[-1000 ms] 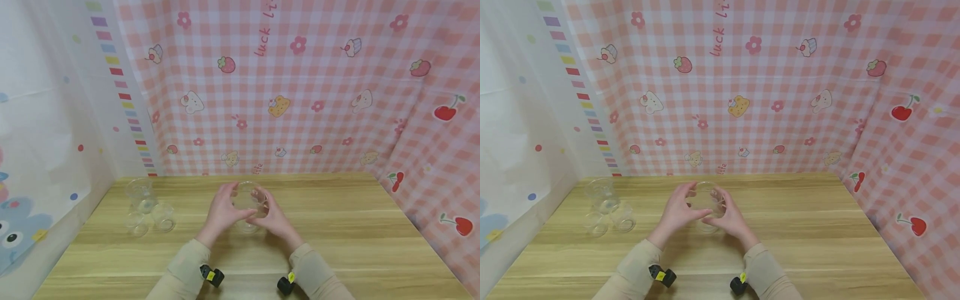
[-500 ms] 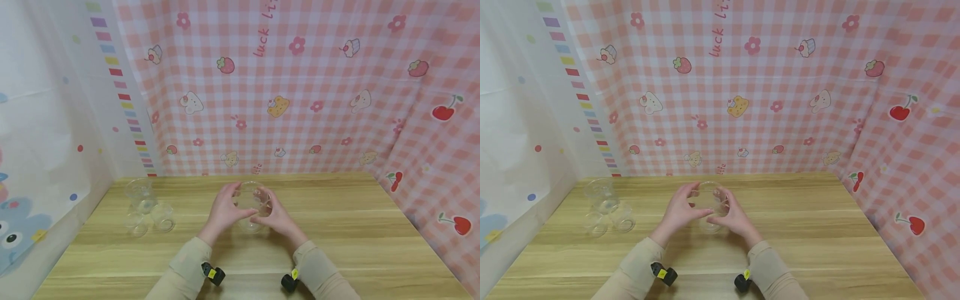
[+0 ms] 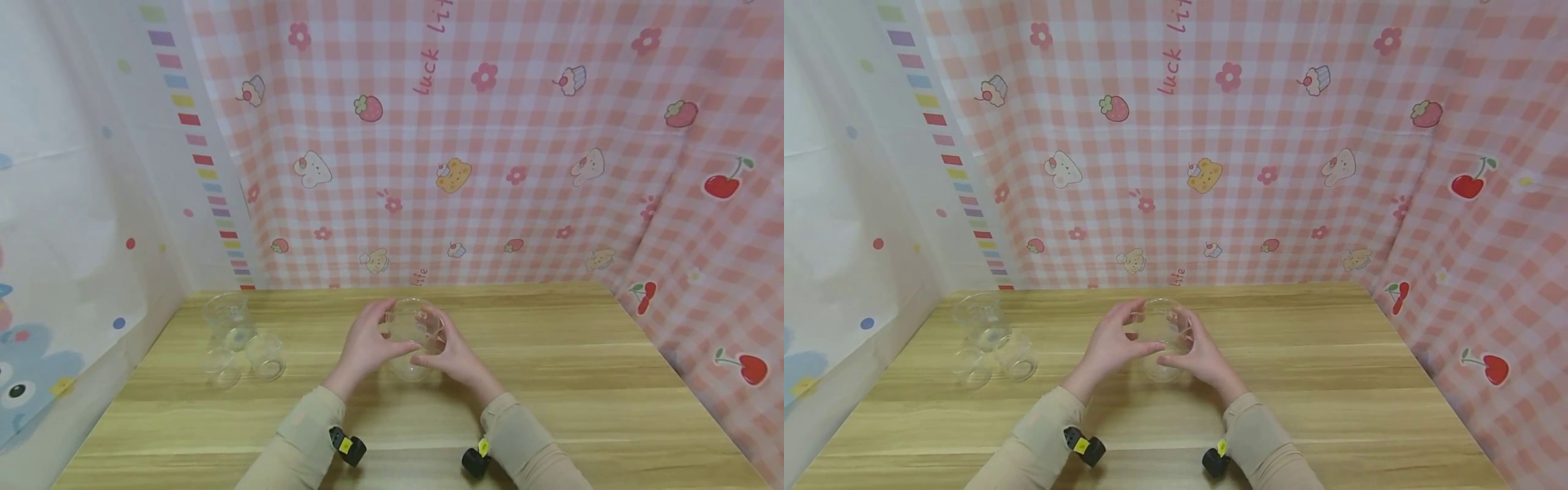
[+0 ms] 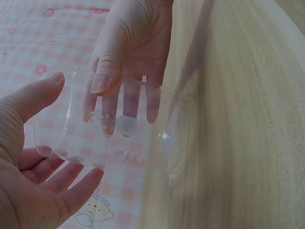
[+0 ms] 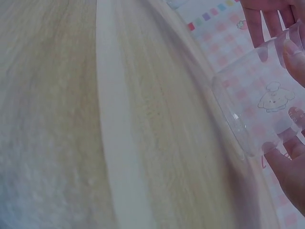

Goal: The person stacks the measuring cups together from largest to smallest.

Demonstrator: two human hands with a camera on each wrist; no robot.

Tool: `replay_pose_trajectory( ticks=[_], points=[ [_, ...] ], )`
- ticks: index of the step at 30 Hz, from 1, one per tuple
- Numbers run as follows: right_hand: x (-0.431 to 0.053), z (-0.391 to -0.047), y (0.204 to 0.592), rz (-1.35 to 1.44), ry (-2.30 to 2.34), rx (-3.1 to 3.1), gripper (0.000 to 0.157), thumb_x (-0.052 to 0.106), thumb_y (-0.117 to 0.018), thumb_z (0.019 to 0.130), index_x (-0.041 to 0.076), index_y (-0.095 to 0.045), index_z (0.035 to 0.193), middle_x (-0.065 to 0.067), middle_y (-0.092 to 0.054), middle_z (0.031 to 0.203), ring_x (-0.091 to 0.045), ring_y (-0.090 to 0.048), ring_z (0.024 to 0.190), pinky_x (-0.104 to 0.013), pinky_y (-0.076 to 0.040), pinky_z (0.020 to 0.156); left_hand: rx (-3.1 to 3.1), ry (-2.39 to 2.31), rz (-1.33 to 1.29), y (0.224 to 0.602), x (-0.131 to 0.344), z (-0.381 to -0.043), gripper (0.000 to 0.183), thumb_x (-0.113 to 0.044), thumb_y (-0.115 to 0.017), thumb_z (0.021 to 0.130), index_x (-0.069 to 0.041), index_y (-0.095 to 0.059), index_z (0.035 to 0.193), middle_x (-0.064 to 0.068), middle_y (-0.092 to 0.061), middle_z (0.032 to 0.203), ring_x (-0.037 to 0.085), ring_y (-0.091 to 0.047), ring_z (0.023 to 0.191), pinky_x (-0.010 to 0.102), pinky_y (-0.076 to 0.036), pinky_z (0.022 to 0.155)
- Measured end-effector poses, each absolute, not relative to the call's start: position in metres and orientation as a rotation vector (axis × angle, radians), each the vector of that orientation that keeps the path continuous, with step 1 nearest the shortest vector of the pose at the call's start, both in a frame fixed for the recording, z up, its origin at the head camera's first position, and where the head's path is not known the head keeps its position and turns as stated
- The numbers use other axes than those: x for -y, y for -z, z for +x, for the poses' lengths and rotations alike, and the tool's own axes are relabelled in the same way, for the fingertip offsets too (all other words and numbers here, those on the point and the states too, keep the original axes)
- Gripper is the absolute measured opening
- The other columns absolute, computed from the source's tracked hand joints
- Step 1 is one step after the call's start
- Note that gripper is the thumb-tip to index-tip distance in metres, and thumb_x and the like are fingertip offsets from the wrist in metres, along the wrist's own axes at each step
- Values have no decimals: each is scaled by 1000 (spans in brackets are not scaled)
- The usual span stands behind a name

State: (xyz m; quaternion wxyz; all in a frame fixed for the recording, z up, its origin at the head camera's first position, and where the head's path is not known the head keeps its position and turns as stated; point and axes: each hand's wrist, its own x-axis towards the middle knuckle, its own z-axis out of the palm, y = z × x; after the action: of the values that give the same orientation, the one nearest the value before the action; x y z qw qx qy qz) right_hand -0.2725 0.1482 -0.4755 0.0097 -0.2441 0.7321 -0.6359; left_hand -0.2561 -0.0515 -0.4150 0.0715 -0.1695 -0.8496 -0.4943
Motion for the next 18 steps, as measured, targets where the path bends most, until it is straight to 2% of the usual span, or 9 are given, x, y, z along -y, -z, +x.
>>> replay_pose_trajectory(
  ticks=[18],
  points=[
    [-150, -273, 477, -720, 1934, -2313, 91, 5, -83, 79, 9, -27, 151, -21, -39, 152, -40, -34, 140, -61, -29, 110, 2529, 1509, -537, 421, 52, -259, 85, -18, -92, 69, 0, -50, 140, 15, -53, 135, 30, -57, 116, 36, -56, 86]
  ],
)
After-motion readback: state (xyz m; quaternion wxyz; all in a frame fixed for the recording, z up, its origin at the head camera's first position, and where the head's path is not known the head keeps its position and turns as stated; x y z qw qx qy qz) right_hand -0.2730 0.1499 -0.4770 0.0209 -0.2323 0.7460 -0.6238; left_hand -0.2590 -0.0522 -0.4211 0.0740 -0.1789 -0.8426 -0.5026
